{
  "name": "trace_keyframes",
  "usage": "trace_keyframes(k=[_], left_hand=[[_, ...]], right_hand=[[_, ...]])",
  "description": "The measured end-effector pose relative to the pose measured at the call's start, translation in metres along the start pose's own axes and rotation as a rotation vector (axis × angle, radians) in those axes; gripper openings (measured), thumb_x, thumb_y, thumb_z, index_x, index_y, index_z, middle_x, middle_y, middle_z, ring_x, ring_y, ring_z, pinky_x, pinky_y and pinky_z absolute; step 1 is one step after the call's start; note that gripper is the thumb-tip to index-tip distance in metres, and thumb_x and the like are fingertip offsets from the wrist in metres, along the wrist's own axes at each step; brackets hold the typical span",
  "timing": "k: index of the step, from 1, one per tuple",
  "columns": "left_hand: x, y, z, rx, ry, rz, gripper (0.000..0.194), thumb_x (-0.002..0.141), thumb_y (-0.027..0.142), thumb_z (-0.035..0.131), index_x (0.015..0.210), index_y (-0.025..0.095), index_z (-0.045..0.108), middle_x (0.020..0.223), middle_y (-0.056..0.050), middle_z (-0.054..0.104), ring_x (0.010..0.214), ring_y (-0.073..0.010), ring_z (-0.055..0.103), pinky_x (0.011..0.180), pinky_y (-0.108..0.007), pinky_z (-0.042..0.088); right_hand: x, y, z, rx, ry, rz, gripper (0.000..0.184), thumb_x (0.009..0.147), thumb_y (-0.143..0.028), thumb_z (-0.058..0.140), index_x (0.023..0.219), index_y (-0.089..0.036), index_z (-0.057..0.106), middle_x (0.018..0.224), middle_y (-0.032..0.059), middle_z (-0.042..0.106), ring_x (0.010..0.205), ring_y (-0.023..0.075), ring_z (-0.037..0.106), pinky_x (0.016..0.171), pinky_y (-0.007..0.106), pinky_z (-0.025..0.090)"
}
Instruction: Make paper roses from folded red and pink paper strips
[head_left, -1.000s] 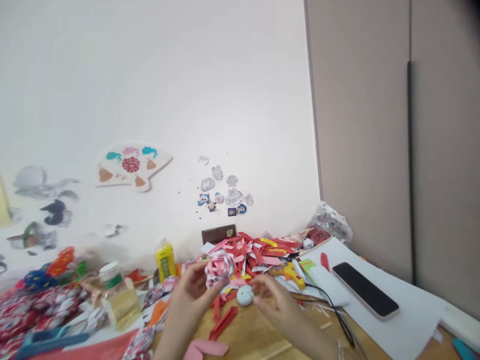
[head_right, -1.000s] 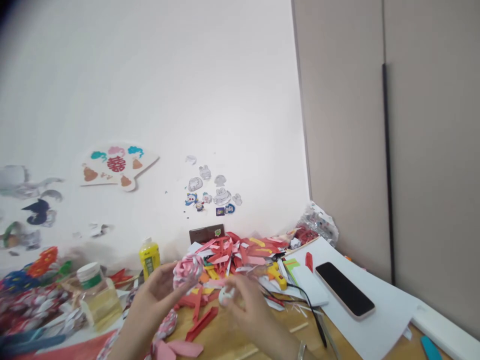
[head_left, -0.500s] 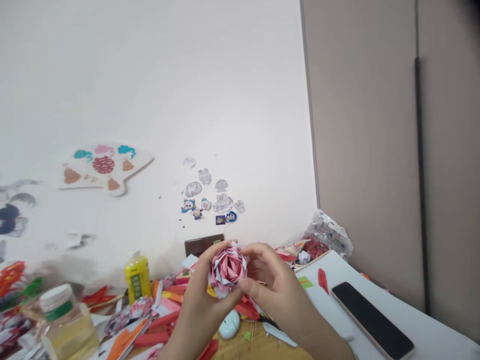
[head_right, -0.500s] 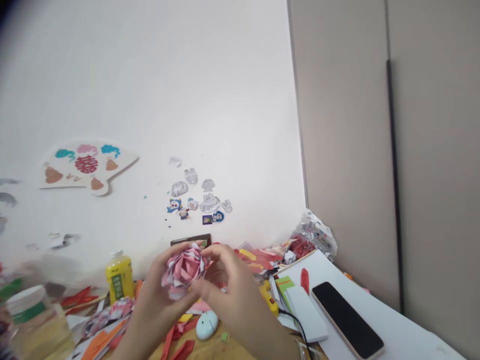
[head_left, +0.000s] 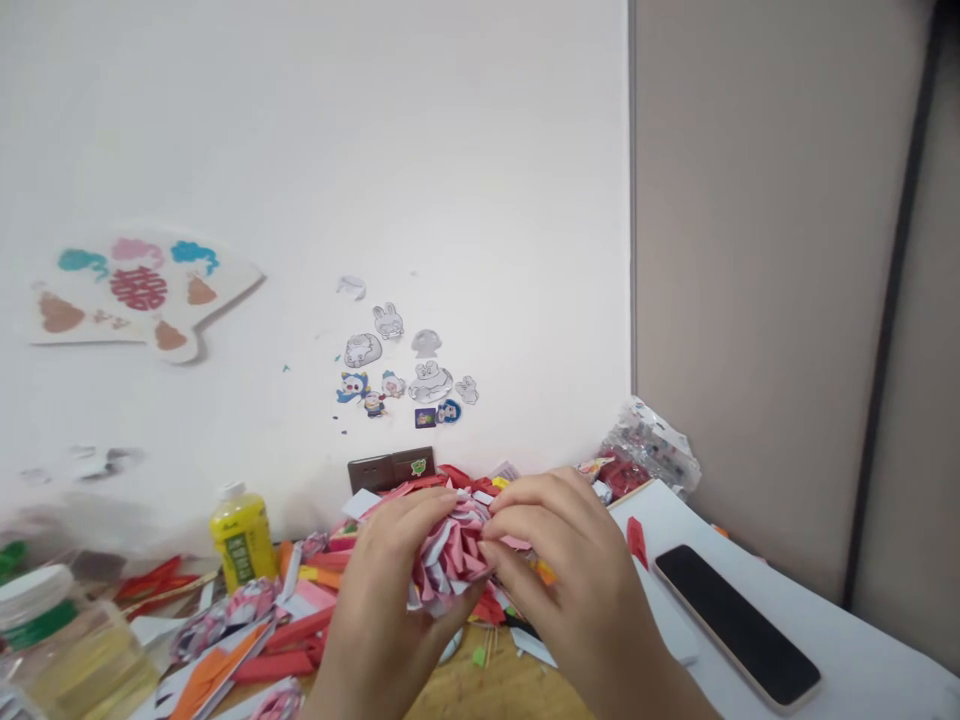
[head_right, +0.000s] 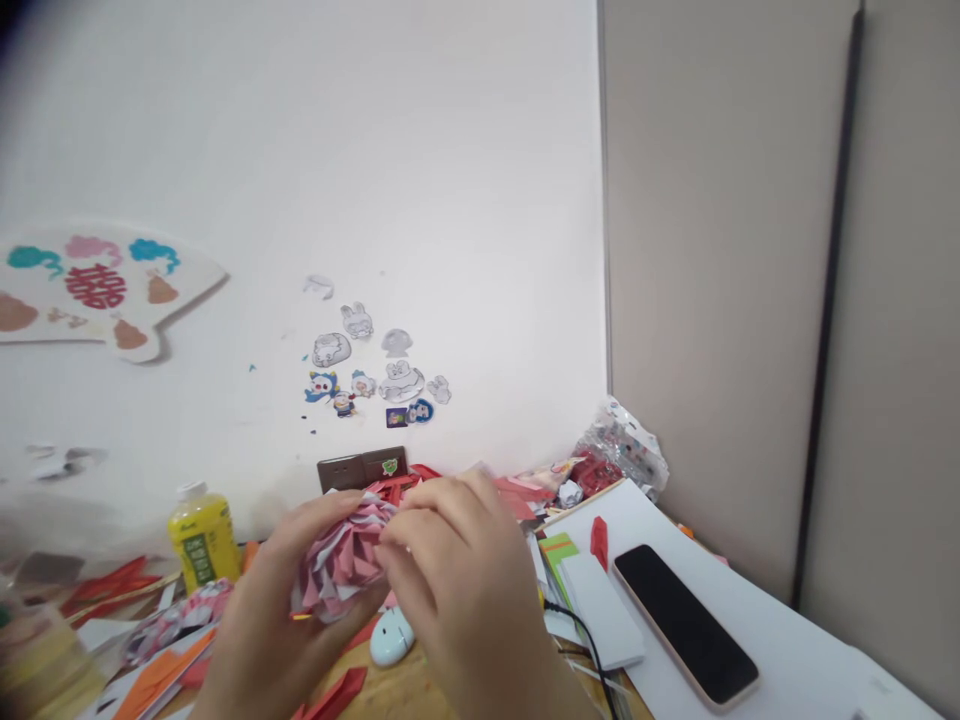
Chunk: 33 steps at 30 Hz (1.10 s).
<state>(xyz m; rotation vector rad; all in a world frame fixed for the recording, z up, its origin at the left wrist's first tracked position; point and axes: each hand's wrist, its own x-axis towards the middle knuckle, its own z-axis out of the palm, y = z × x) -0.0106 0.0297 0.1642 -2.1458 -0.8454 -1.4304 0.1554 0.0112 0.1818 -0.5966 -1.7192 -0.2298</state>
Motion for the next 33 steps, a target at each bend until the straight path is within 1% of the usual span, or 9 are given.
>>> trace_keyframes(k=[3,7,11,17,20,24,27,30,33], left_hand=[[0.002,0.002,0.001,0.021,-0.025,0.059,0.045,0.077,0.020,0.059,0.118,0.026,0.042,0.104,-0.009,0.061,0.097,-0.0257,0.057,0.081,-0.041,0.048],[0.003,0.002,0.001,0.026,-0.028,0.075,0.047,0.075,0.018,0.059,0.118,0.026,0.042,0.104,-0.009,0.061,0.096,-0.0257,0.057,0.079,-0.042,0.048],[0.003,0.001,0.001,0.044,-0.021,0.098,0.046,0.075,0.017,0.059,0.117,0.024,0.043,0.104,-0.009,0.061,0.095,-0.0255,0.057,0.080,-0.040,0.047],[0.005,0.010,0.003,0.079,-0.052,0.074,0.042,0.075,0.020,0.061,0.114,0.022,0.045,0.103,-0.009,0.063,0.094,-0.0249,0.057,0.079,-0.038,0.045],[0.006,0.018,0.005,0.089,-0.093,0.054,0.043,0.074,0.018,0.063,0.114,0.019,0.045,0.105,-0.010,0.063,0.096,-0.0241,0.056,0.081,-0.038,0.044],[0.007,0.025,0.008,0.081,-0.103,0.036,0.042,0.074,0.017,0.063,0.112,0.017,0.046,0.105,-0.011,0.064,0.098,-0.0231,0.056,0.084,-0.038,0.042],[0.007,0.027,0.010,0.087,-0.101,0.041,0.039,0.075,0.016,0.062,0.111,0.017,0.047,0.103,-0.009,0.065,0.094,-0.0218,0.058,0.082,-0.037,0.043],[0.006,0.026,0.011,0.069,-0.109,0.029,0.038,0.076,0.016,0.062,0.111,0.018,0.047,0.103,-0.009,0.065,0.094,-0.0221,0.057,0.081,-0.037,0.042],[0.006,0.024,0.012,0.049,-0.096,0.028,0.038,0.077,0.017,0.061,0.112,0.018,0.046,0.103,-0.009,0.064,0.093,-0.0225,0.057,0.081,-0.037,0.042]], right_hand=[[0.001,0.000,0.000,-0.048,0.009,-0.001,0.009,0.085,-0.015,0.053,0.079,-0.020,0.057,0.078,0.0022,0.061,0.075,0.0176,0.051,0.068,0.031,0.042],[0.002,0.000,-0.001,-0.121,-0.016,-0.022,0.013,0.086,-0.015,0.050,0.077,-0.019,0.058,0.077,0.0031,0.061,0.074,0.0180,0.051,0.066,0.031,0.042],[0.002,-0.002,-0.001,-0.174,-0.027,-0.077,0.021,0.088,-0.015,0.046,0.071,-0.018,0.057,0.075,0.0040,0.062,0.071,0.0176,0.051,0.064,0.031,0.043],[0.003,-0.001,-0.005,-0.170,-0.084,-0.081,0.019,0.089,-0.014,0.044,0.078,-0.019,0.059,0.079,0.0043,0.062,0.074,0.0180,0.052,0.068,0.033,0.044],[0.000,0.003,-0.009,-0.211,-0.103,-0.087,0.013,0.088,-0.017,0.048,0.081,-0.019,0.059,0.083,0.0046,0.062,0.079,0.0190,0.053,0.073,0.034,0.042],[-0.004,0.008,-0.013,-0.295,-0.126,-0.048,0.011,0.088,-0.022,0.051,0.080,-0.020,0.058,0.084,0.0044,0.062,0.081,0.0209,0.052,0.074,0.035,0.040],[-0.005,0.009,-0.013,-0.312,-0.127,-0.035,0.011,0.087,-0.024,0.052,0.077,-0.021,0.057,0.083,0.0039,0.062,0.080,0.0209,0.052,0.074,0.036,0.039],[-0.006,0.009,-0.010,-0.305,-0.121,-0.040,0.013,0.087,-0.022,0.052,0.075,-0.021,0.057,0.081,0.0035,0.062,0.080,0.0201,0.052,0.073,0.035,0.039],[-0.006,0.007,-0.008,-0.304,-0.106,-0.015,0.012,0.086,-0.022,0.053,0.075,-0.020,0.057,0.079,0.0030,0.062,0.078,0.0196,0.051,0.072,0.034,0.040]])
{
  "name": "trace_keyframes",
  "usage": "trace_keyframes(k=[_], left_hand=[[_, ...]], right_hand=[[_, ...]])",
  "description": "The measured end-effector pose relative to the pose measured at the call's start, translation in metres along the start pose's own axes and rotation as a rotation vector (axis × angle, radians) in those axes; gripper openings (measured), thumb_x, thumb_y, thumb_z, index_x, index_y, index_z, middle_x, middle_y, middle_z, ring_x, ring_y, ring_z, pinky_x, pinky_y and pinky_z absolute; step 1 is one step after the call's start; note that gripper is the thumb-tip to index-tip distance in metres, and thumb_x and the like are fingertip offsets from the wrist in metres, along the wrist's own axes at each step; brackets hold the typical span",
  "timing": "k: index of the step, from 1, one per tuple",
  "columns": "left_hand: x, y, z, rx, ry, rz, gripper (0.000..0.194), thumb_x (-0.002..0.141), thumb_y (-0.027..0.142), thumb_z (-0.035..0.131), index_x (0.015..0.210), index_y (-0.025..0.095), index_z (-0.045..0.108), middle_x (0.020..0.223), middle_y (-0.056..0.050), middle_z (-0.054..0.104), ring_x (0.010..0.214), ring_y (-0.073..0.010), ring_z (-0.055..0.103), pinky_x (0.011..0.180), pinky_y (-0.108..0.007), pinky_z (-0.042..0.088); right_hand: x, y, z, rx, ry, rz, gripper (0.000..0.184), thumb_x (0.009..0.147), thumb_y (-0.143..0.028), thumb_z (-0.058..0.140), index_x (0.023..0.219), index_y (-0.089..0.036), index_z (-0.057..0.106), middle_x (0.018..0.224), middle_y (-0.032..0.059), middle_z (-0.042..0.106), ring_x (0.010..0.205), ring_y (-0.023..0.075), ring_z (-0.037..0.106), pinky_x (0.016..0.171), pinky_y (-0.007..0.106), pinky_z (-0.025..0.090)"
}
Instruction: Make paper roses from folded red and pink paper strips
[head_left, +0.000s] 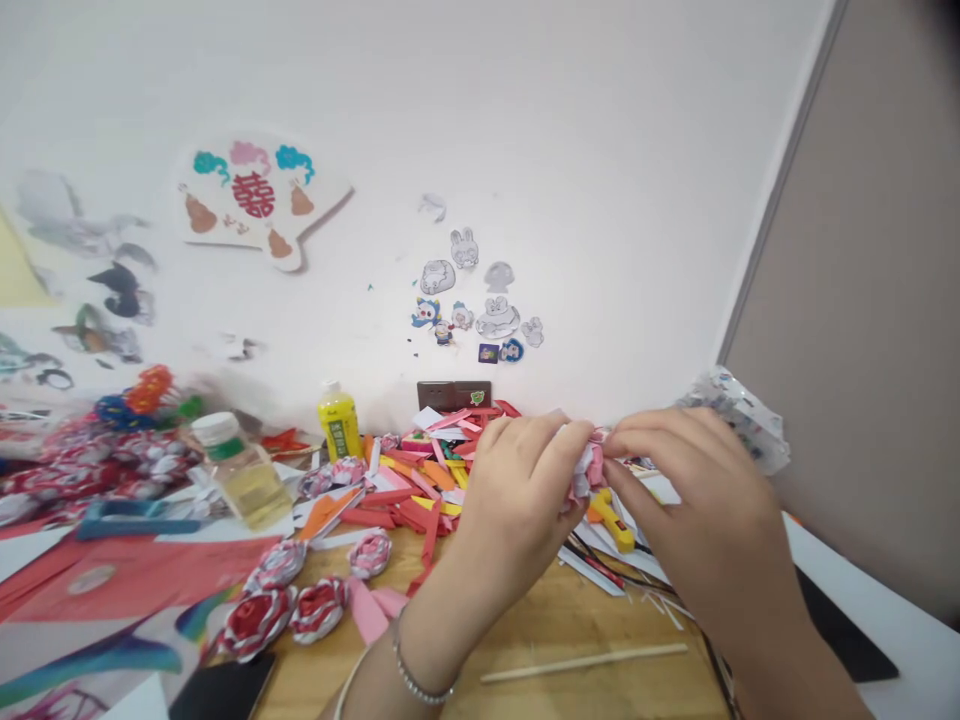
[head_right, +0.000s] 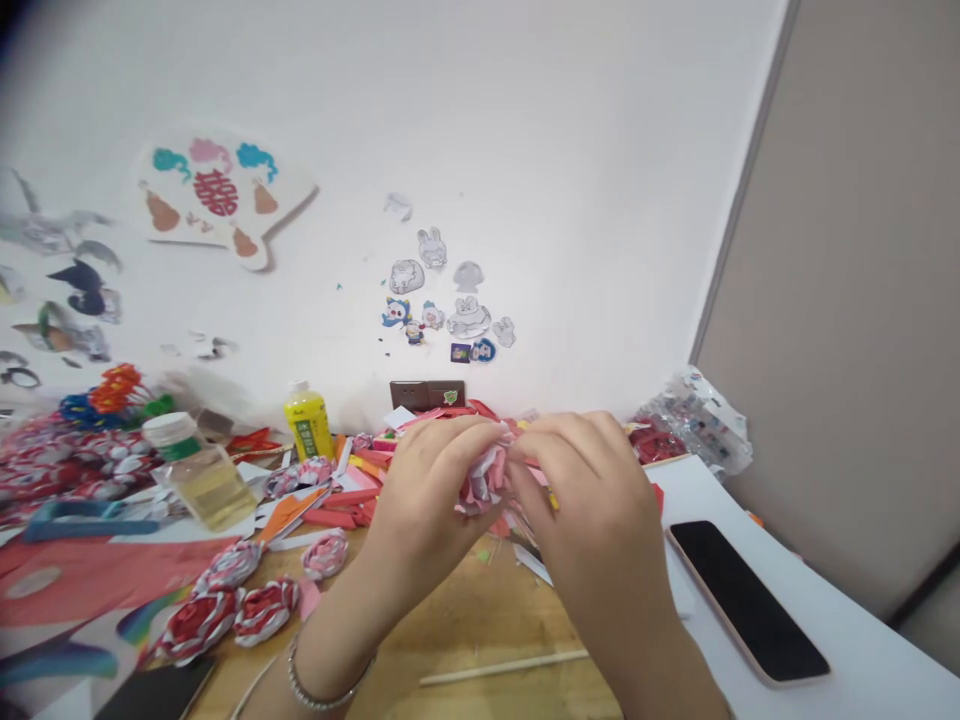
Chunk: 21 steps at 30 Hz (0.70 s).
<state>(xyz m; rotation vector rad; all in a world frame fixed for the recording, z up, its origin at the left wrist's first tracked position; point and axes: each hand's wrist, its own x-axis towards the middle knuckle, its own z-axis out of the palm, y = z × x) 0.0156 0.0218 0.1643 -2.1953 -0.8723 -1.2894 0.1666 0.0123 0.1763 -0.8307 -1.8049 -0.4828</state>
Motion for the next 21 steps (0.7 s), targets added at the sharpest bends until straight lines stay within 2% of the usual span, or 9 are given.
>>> trace_keyframes(k=[10,21], left_hand=[[-0.005,-0.008,0.003,0.022,0.025,0.012,0.045,0.074,0.013,0.062,0.115,0.020,0.044,0.107,-0.009,0.062,0.100,-0.0236,0.055,0.085,-0.037,0.040],[-0.001,-0.008,0.001,0.014,0.050,0.030,0.038,0.077,0.015,0.059,0.113,0.018,0.046,0.103,-0.009,0.061,0.094,-0.0220,0.054,0.082,-0.035,0.041]], right_hand=[[0.002,-0.008,0.003,0.080,0.050,0.109,0.016,0.083,-0.013,0.054,0.069,-0.021,0.052,0.071,0.0006,0.058,0.073,0.0179,0.051,0.068,0.032,0.040],[0.007,-0.013,0.000,0.191,0.116,0.072,0.018,0.082,-0.007,0.054,0.067,-0.017,0.055,0.068,0.0029,0.059,0.068,0.0172,0.051,0.066,0.031,0.043]])
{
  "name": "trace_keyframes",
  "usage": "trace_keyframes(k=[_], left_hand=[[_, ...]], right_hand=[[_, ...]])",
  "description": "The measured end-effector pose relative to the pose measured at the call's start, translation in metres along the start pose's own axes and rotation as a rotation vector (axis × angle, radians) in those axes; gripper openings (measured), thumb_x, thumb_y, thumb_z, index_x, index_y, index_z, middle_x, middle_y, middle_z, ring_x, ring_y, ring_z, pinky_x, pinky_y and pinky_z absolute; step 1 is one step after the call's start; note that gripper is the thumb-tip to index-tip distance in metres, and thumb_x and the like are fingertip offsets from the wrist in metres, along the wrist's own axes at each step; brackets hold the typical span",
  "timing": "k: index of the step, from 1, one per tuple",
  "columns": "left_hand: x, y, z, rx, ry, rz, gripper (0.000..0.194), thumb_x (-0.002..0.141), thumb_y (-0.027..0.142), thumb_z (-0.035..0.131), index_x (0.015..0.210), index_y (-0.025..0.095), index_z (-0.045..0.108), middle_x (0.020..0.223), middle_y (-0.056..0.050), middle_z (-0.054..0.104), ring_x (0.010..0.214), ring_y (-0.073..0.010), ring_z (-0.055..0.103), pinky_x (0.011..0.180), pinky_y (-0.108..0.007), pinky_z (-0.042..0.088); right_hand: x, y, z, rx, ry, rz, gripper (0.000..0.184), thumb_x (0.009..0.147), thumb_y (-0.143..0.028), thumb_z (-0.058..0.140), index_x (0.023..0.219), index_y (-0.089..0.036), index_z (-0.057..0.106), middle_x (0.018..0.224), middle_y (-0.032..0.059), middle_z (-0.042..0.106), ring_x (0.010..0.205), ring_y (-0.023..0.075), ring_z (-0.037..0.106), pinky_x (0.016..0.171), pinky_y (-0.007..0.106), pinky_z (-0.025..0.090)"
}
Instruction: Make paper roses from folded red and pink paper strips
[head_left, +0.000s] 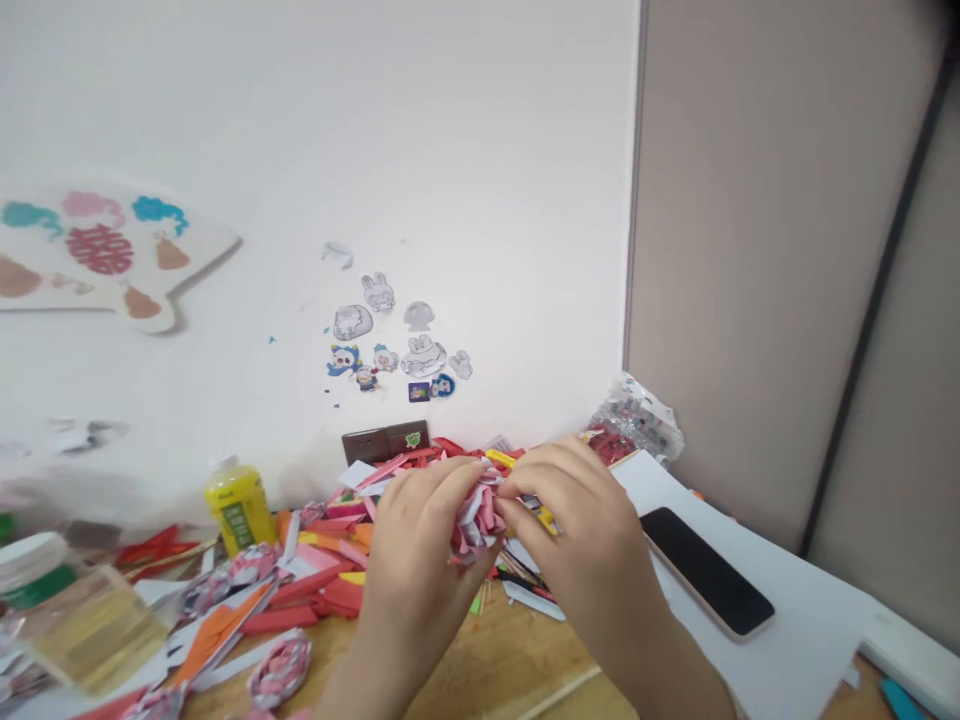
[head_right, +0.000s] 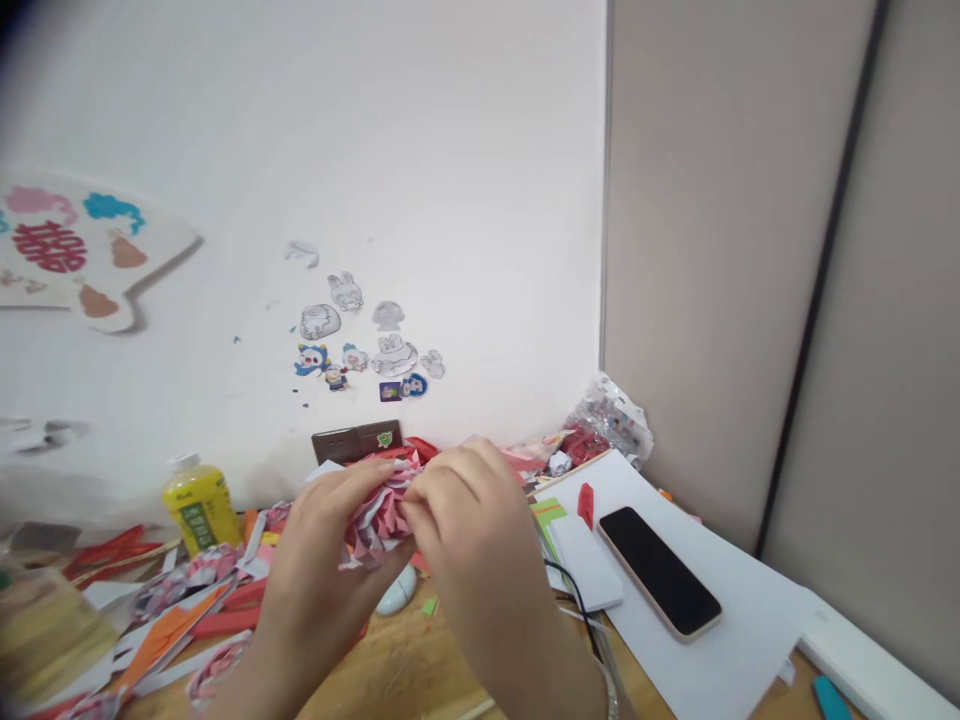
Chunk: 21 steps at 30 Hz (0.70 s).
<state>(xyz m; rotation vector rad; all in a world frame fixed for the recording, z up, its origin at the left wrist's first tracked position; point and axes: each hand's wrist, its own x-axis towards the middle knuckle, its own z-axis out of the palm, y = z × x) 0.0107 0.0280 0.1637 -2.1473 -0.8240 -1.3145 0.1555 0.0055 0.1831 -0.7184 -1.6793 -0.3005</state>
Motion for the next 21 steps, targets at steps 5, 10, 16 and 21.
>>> trace_keyframes(k=[5,10,16,21], left_hand=[[-0.0019,-0.0009,0.0006,0.013,0.024,-0.005,0.038,0.078,0.016,0.058,0.113,0.017,0.046,0.102,-0.009,0.061,0.093,-0.0222,0.055,0.082,-0.036,0.042],[-0.0019,-0.0014,0.0000,0.034,0.033,0.005,0.036,0.078,0.014,0.058,0.111,0.017,0.047,0.101,-0.009,0.062,0.092,-0.0217,0.055,0.082,-0.036,0.042],[-0.0006,-0.0021,-0.0031,0.035,0.045,0.018,0.035,0.079,0.017,0.057,0.113,0.016,0.048,0.102,-0.010,0.062,0.093,-0.0226,0.055,0.082,-0.036,0.043],[0.0001,-0.0020,-0.0066,0.047,0.037,0.033,0.035,0.079,0.017,0.057,0.113,0.016,0.048,0.101,-0.010,0.062,0.092,-0.0229,0.055,0.082,-0.037,0.042]], right_hand=[[-0.0008,-0.0002,0.0026,-0.018,0.016,-0.044,0.022,0.086,-0.008,0.048,0.068,-0.016,0.058,0.067,0.0039,0.059,0.067,0.0169,0.050,0.062,0.030,0.043],[-0.0030,0.0016,0.0034,-0.049,0.002,-0.056,0.025,0.088,-0.007,0.045,0.071,-0.016,0.061,0.068,0.0046,0.060,0.069,0.0173,0.049,0.062,0.030,0.043],[-0.0034,0.0009,0.0038,-0.135,-0.035,-0.113,0.024,0.089,-0.010,0.046,0.073,-0.015,0.063,0.067,0.0054,0.060,0.069,0.0179,0.048,0.061,0.031,0.041],[-0.0003,0.0005,0.0000,-0.131,-0.017,-0.088,0.024,0.090,-0.014,0.047,0.073,-0.017,0.064,0.070,0.0044,0.062,0.072,0.0179,0.048,0.064,0.032,0.041]])
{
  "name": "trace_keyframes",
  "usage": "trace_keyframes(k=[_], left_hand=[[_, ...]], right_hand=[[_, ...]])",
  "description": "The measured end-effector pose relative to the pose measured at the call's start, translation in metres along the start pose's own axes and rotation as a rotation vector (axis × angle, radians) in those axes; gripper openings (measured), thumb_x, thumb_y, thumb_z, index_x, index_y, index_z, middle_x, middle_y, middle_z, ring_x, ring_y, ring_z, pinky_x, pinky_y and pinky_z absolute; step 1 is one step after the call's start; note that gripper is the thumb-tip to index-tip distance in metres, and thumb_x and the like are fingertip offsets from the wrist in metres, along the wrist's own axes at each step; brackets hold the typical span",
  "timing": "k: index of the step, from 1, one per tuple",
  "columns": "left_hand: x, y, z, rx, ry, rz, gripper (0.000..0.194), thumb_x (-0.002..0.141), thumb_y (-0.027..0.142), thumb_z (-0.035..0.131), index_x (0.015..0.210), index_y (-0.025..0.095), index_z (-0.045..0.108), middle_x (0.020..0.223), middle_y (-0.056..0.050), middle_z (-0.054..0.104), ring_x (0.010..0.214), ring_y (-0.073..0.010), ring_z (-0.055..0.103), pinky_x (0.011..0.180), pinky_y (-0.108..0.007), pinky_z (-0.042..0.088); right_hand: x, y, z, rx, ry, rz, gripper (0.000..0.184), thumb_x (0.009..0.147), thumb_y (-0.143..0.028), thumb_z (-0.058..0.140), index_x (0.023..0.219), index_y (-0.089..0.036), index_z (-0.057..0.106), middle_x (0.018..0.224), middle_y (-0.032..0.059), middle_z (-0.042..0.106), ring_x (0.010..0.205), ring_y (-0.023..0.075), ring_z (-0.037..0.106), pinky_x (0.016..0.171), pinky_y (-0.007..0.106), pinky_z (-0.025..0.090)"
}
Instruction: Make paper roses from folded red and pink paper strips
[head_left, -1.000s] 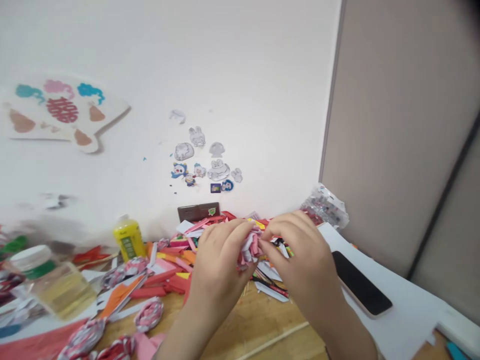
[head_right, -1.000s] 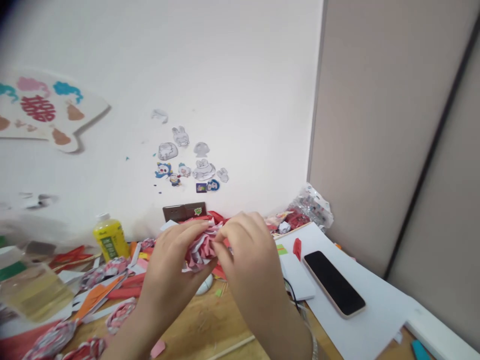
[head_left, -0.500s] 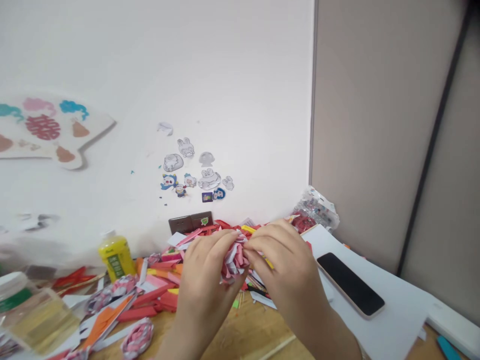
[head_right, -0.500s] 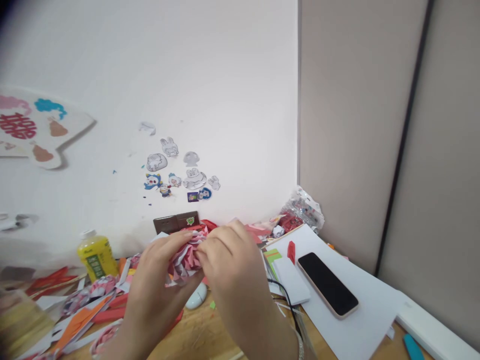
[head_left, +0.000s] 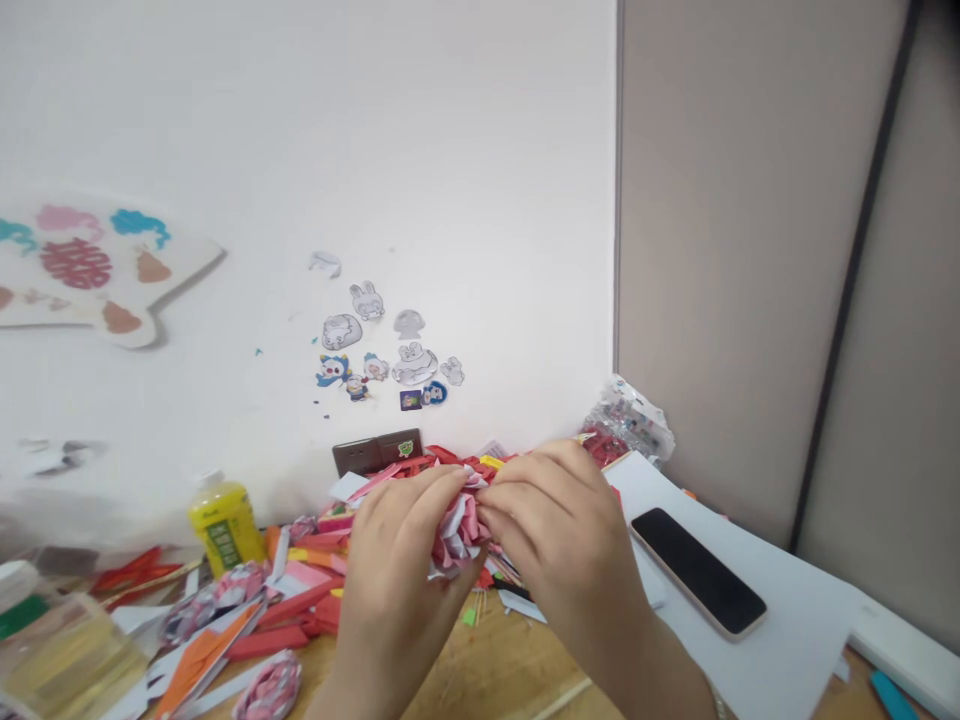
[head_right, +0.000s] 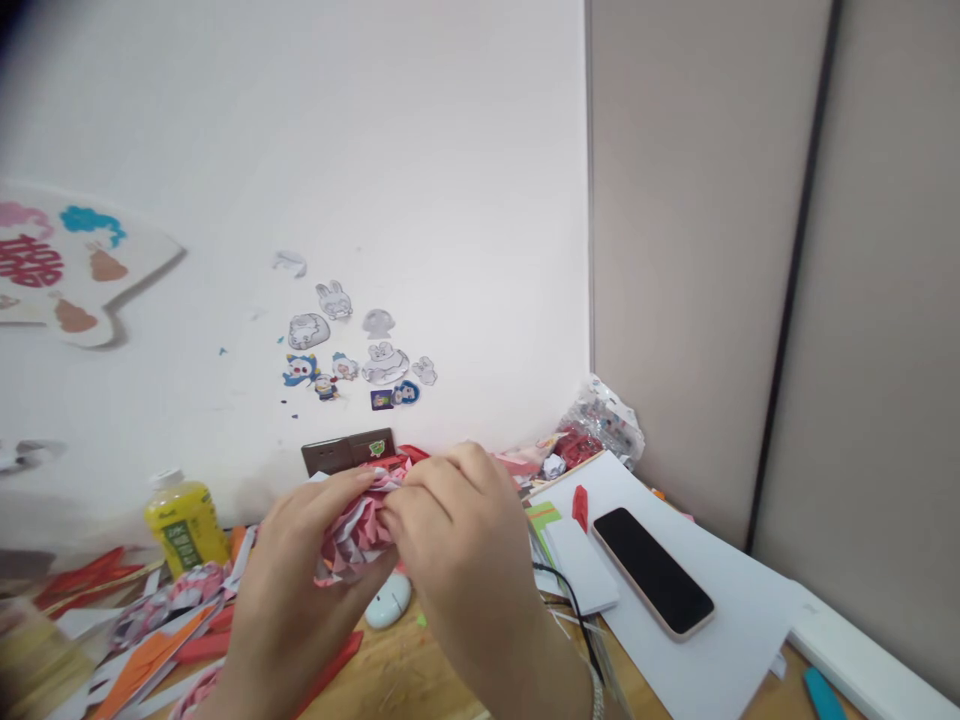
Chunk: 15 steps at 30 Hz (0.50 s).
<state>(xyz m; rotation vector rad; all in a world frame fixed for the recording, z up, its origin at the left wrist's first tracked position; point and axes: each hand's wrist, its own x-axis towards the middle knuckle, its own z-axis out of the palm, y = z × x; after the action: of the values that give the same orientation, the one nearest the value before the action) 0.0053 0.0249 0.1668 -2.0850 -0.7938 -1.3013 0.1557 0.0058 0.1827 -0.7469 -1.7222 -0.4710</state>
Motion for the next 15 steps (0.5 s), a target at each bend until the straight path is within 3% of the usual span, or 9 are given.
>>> trace_keyframes(k=[4,15], left_hand=[[0.0008,-0.0016,-0.0033,0.014,-0.023,-0.015,0.037,0.078,0.015,0.058,0.113,0.017,0.048,0.101,-0.009,0.063,0.092,-0.0232,0.055,0.083,-0.039,0.041],[0.0007,-0.0051,-0.0061,0.018,-0.051,0.010,0.044,0.074,0.011,0.060,0.116,0.019,0.047,0.103,-0.009,0.064,0.093,-0.0239,0.057,0.082,-0.039,0.041]], right_hand=[[0.0017,0.0015,-0.0027,0.012,-0.027,-0.015,0.025,0.089,-0.012,0.046,0.073,-0.017,0.064,0.072,0.0044,0.063,0.073,0.0172,0.049,0.063,0.031,0.042],[-0.0004,0.0009,0.0032,0.058,0.060,0.022,0.024,0.085,-0.008,0.050,0.066,-0.016,0.061,0.063,0.0033,0.059,0.066,0.0168,0.047,0.059,0.030,0.040]])
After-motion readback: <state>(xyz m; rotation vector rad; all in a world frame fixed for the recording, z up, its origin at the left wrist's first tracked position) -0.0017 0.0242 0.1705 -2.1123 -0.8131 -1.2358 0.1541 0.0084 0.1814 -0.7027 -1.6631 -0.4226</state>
